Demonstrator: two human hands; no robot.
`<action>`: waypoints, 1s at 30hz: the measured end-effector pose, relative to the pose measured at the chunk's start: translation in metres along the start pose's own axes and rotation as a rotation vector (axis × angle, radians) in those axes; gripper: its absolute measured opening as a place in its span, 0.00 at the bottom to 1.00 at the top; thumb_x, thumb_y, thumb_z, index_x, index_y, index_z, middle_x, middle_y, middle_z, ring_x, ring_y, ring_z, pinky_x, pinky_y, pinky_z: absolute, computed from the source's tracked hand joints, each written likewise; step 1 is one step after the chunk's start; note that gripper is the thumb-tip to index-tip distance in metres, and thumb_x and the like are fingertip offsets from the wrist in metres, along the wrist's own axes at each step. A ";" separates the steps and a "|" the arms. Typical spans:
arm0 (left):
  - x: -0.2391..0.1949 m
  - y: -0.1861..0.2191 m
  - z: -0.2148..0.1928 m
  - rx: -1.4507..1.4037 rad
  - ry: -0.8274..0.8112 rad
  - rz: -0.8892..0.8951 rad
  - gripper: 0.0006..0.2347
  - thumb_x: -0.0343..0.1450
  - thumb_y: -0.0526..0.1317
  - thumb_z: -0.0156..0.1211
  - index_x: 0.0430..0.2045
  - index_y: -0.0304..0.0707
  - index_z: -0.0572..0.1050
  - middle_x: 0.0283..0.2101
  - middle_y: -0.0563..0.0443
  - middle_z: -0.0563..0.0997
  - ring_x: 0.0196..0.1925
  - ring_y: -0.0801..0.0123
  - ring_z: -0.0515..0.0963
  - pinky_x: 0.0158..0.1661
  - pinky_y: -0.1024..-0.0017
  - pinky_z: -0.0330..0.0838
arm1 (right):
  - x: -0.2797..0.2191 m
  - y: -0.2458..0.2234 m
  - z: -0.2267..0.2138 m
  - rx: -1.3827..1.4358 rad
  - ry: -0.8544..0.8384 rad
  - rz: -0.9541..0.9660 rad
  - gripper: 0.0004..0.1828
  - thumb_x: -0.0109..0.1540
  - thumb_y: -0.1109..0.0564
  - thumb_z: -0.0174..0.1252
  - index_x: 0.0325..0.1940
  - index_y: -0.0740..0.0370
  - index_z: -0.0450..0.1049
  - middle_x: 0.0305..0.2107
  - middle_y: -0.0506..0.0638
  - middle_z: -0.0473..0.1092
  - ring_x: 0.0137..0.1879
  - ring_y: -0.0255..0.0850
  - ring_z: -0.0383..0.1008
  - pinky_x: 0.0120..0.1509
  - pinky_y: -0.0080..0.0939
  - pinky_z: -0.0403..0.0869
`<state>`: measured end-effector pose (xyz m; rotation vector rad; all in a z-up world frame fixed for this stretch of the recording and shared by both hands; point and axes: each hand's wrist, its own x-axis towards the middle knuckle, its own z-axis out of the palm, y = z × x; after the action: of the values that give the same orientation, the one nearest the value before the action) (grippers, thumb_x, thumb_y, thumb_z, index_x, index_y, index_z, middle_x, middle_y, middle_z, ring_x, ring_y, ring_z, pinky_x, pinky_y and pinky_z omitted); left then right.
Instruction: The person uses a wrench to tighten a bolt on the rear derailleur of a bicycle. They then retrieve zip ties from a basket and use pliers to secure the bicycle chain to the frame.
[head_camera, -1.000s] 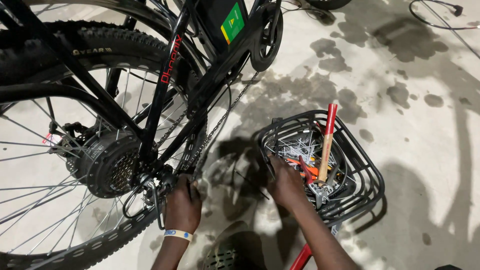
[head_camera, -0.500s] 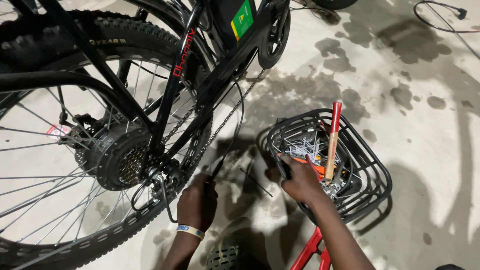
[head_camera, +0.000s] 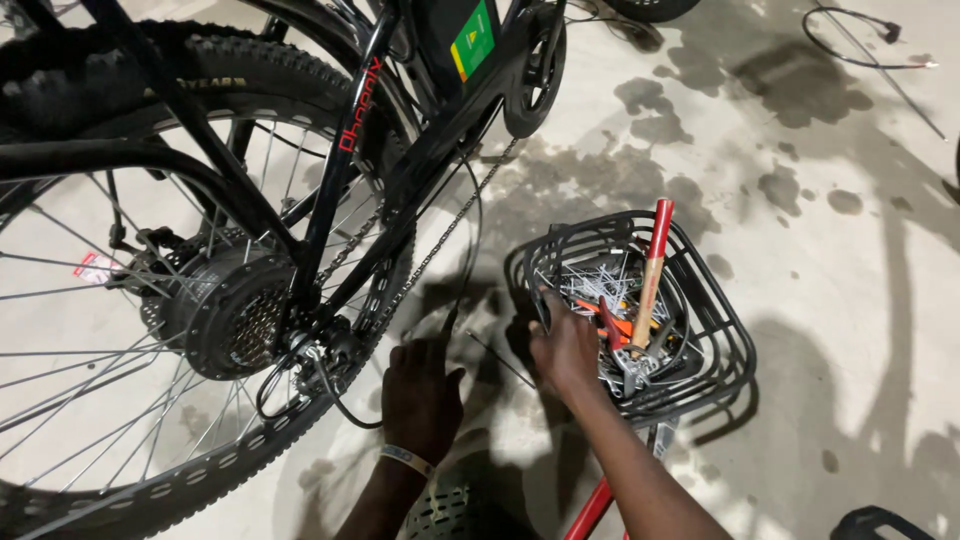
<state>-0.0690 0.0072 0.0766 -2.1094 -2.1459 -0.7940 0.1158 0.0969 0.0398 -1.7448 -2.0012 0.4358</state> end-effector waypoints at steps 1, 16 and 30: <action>0.004 0.012 0.000 -0.032 0.038 0.033 0.23 0.61 0.41 0.60 0.53 0.42 0.67 0.50 0.45 0.69 0.48 0.52 0.68 0.45 0.58 0.65 | 0.009 0.001 -0.003 0.150 -0.035 0.072 0.32 0.53 0.51 0.55 0.62 0.56 0.66 0.37 0.58 0.73 0.38 0.55 0.73 0.41 0.51 0.70; 0.049 0.056 0.166 -0.587 -0.237 -0.427 0.13 0.65 0.48 0.54 0.36 0.44 0.68 0.34 0.45 0.79 0.43 0.52 0.80 0.46 0.56 0.73 | -0.012 0.136 -0.091 -0.056 0.325 0.194 0.20 0.56 0.46 0.64 0.48 0.55 0.73 0.47 0.54 0.69 0.58 0.59 0.67 0.57 0.60 0.68; 0.166 0.055 0.181 -0.399 -0.256 -0.362 0.14 0.62 0.45 0.50 0.31 0.37 0.80 0.34 0.42 0.83 0.43 0.45 0.80 0.49 0.54 0.71 | 0.086 0.198 -0.095 -0.324 -0.457 0.135 0.30 0.53 0.36 0.59 0.56 0.48 0.70 0.42 0.52 0.75 0.57 0.53 0.72 0.67 0.57 0.61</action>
<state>0.0283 0.2257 -0.0018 -2.1113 -2.7599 -1.1183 0.3244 0.2064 0.0301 -2.1389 -2.3815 0.6298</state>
